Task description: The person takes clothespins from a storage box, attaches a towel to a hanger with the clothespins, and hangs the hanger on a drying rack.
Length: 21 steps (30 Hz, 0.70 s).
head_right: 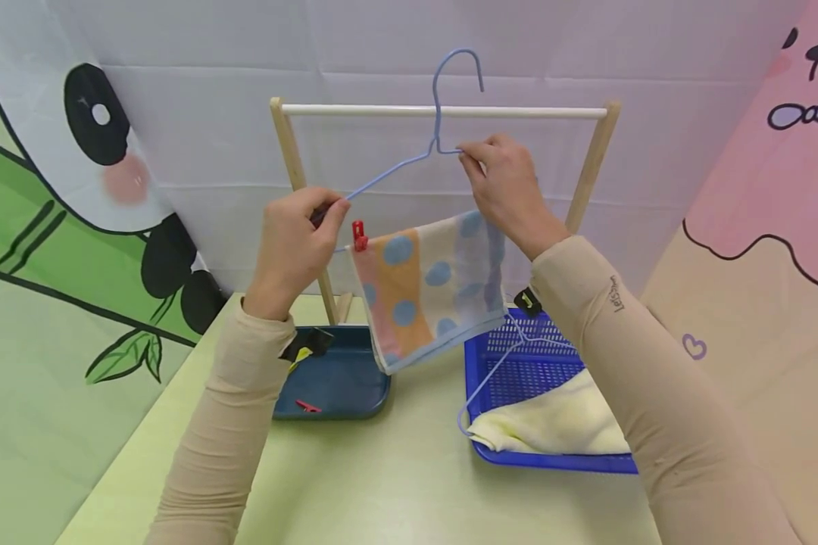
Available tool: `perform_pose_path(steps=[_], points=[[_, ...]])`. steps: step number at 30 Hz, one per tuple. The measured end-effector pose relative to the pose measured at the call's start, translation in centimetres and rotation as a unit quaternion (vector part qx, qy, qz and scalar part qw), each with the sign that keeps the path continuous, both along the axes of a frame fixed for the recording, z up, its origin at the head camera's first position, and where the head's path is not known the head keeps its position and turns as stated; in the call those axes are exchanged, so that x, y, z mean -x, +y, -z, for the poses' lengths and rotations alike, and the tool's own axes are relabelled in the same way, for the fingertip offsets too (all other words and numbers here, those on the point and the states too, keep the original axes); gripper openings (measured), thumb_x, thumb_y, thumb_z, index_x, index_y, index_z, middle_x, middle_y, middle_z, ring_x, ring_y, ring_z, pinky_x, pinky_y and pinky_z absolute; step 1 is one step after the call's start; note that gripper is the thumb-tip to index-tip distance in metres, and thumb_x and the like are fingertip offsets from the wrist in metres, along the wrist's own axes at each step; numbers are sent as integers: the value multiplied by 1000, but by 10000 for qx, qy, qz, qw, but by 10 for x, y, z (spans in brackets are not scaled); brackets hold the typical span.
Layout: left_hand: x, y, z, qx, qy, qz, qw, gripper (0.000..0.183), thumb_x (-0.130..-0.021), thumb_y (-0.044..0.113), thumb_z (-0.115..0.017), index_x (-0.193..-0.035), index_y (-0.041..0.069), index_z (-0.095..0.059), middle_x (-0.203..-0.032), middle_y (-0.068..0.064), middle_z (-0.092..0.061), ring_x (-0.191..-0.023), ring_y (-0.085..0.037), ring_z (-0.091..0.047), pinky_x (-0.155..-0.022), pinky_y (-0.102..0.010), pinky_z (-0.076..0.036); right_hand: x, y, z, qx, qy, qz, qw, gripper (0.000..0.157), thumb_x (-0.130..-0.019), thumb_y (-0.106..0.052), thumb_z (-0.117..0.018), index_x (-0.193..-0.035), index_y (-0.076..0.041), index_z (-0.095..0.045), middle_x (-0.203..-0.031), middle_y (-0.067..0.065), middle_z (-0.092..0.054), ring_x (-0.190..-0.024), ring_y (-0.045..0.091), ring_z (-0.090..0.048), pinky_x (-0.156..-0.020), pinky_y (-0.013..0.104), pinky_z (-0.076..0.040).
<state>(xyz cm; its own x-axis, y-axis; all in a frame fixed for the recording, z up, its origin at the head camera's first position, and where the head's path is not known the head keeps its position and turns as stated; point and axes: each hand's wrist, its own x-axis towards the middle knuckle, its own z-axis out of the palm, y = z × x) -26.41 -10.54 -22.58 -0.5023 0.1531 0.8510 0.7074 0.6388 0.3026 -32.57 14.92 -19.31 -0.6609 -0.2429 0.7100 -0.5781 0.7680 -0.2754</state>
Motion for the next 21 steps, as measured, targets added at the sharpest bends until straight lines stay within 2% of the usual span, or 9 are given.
perform_pose_path(steps=[10, 21], points=[[-4, -3, -4, 3, 55, -151, 9999, 15, -91, 8, -61, -85, -2, -70, -72, -9, -63, -58, -18, -50, -56, -29, -39, 6, -4, -1, 65, 97, -145, 9998, 27, -98, -15, -51, -116, -2, -67, -96, 17, -62, -76, 28, -51, -66, 34, -36], [-5, -6, -6, -2, 48, -186, 9998, 16, -92, 7, -59, -83, -2, -69, -72, -9, -62, -58, -18, -49, -55, -29, -39, 12, -9, -4, 109, 169, -200, 9996, 27, -98, -16, -51, -115, -4, -68, -94, 16, -62, -76, 26, -49, -66, 31, -34]])
